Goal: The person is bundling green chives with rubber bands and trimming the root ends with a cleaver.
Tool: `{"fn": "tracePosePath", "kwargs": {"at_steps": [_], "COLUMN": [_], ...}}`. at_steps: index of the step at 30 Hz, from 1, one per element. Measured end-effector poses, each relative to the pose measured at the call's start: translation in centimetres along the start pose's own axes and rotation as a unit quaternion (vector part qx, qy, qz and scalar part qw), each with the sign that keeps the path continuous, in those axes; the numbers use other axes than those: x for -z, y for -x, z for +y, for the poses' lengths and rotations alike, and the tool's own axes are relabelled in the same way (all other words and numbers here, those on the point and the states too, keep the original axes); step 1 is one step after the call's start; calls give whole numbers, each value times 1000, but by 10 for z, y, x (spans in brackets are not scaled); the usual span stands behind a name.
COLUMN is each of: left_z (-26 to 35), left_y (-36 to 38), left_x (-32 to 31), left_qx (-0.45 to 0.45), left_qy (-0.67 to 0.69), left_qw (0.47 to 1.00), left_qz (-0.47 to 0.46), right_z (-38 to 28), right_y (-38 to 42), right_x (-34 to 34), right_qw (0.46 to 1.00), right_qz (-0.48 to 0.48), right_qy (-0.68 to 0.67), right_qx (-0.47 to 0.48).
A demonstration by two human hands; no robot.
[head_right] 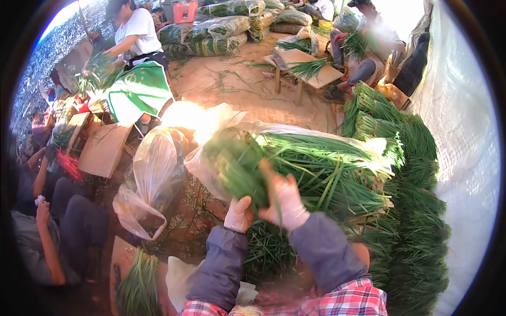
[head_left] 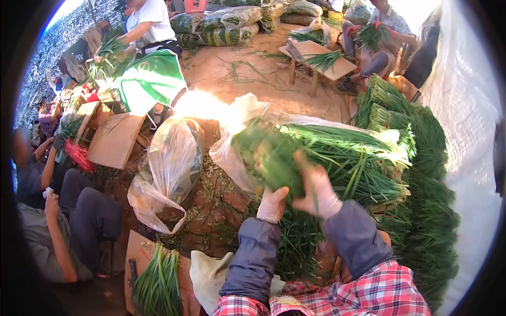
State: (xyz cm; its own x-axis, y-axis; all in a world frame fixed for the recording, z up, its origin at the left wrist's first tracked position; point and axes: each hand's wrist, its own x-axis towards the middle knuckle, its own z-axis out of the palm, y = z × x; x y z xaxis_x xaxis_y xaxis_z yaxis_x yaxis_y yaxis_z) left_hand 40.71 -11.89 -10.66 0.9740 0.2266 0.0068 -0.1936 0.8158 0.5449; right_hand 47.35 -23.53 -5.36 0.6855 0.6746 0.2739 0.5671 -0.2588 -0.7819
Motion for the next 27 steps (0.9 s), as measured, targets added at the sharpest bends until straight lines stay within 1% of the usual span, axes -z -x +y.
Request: {"fn": "tracePosePath", "kwargs": {"at_steps": [1, 2, 3, 4, 5, 7, 8, 9, 10, 11, 12, 13, 15, 17, 18, 19, 20, 21, 22, 23, 24, 25, 26, 27], "left_z": [1, 4, 6, 1, -4, -10, -2, 4, 4, 4, 2, 1, 1, 1, 3, 3, 5, 5, 1, -2, -4, -3, -5, -1], "left_y": [11, 20, 30, 41, 52, 72, 78, 82, 87, 91, 93, 90, 92, 89, 89, 87, 85, 82, 79, 76, 75, 75, 76, 81], "left_x": [4, 3, 3, 17, 34, 69, 64, 51, 56, 65, 75, 87, 96, 100, 97, 94, 85, 79, 81, 79, 76, 76, 91, 87], "left_qx": [26, 16, 5, 23, 42, 34, 21, -3, -15, -26, -30, -34, -34, -30, -36, -42, -43, -44, -47, -46, -49, -54, -61, -72], "left_qy": [-4, 12, 28, 63, 100, 141, 129, 141, 135, 128, 130, 134, 139, 143, 145, 122, 117, 112, 133, 142, 149, 152, 192, 179], "left_qw": [1000, 1000, 999, 995, 990, 986, 990, 987, 987, 987, 987, 988, 988, 989, 988, 990, 991, 991, 990, 988, 987, 985, 977, 979], "left_qz": [10, 23, 37, 73, 87, 77, 55, 74, 86, 98, 87, 74, 55, 37, 42, 48, 51, 53, 24, 35, 47, 61, -66, -57], "right_z": [-4, -8, -35, -51, -52, -65, -60, -53, -43, -21, 3, 12, 20, 15, 11, 6, 0, -6, 4, 24, 34, 43, 53, 64], "right_y": [11, 22, 29, 28, 35, 33, 36, 41, 39, 45, 54, 61, 80, 104, 119, 132, 143, 156, 177, 193, 190, 180, 166, 157], "right_x": [-10, -20, -16, -12, -13, 4, 8, 12, 25, 31, 31, 31, 34, 37, 43, 42, 39, 35, 14, -12, -32, -43, -50, -54], "right_qw": [994, 978, 947, 954, 962, 968, 994, 999, 999, 992, 972, 984, 988, 972, 948, 900, 823, 722, 651, 573, 516, 551, 578, 597], "right_qz": [-30, -60, -78, -147, -108, -224, -103, 17, 39, 49, 53, 76, 40, 116, 121, 39, -40, -114, -94, -74, 37, 79, 120, 162], "right_qy": [101, 201, 308, 263, 236, 110, 33, -45, -3, -59, -147, -63, 70, -5, -71, -177, -279, -375, -485, -587, -623, -660, -691, -716], "right_qx": [4, 13, 43, 3, 84, 0, -5, -13, -30, -99, -173, -147, -129, -206, -287, -397, -493, -571, -576, -567, -587, -505, -417, -325]}}
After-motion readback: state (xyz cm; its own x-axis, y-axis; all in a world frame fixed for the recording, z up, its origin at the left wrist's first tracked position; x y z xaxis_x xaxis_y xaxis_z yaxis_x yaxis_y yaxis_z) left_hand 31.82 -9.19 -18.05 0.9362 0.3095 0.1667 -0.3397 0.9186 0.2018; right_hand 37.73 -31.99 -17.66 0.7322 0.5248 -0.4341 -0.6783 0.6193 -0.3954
